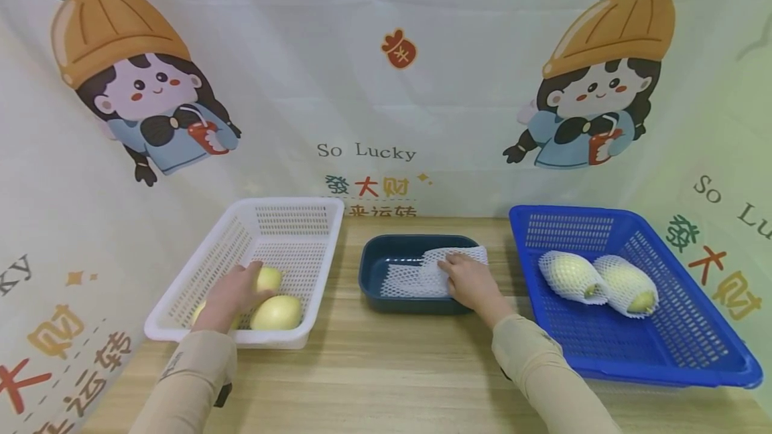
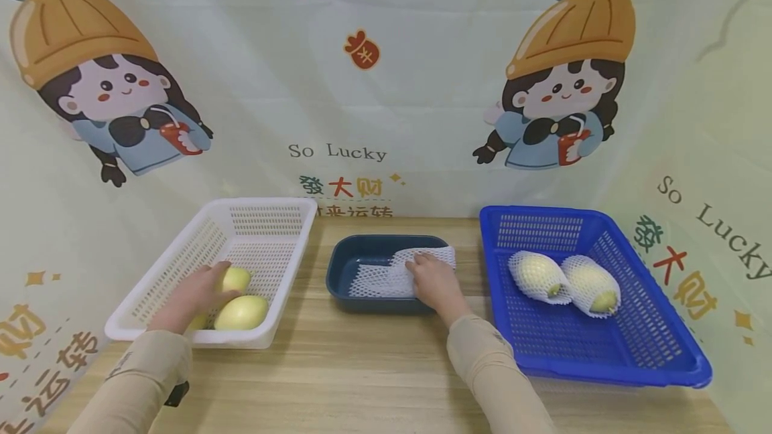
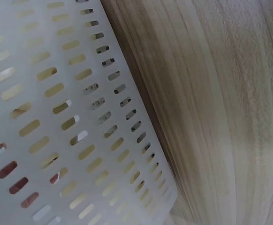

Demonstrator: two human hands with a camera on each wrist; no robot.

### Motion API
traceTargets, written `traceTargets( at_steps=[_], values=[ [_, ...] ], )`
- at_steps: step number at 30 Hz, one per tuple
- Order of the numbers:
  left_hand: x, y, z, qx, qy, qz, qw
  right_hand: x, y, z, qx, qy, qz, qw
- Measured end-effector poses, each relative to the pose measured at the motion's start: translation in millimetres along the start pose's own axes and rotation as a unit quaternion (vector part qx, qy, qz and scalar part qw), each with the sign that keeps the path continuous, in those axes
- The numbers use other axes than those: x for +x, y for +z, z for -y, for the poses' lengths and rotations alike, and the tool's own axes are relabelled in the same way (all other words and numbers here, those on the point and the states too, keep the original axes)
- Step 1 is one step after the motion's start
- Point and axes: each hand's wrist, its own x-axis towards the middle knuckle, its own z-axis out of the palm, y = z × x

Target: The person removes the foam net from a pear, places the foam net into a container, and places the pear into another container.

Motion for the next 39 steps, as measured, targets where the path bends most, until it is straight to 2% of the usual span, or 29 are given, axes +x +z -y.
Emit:
traceTargets(
  at_steps=[10,16,29,39],
  values=[
    [0.8,2.2,-0.5,-0.009,-0.006,0.019,0.9998,-3,4,-1,0.008,0.013,0.022,1.0],
    [3.6,6.7,3.2,-0.013,-0.011,0.021,0.9996,-5,3,1,0.022,0.016,0.027,0.999],
    [7.6,14.2,8.3,-0.03,-0.028,0.047,0.9981,-5,0,2,0.021,0.026,0.05,0.998],
    [7.7,14.7,6.5,-0.036,-0.026,0.043,0.9981,-6,0,3,0.031,0.029,0.057,0.997]
  ],
)
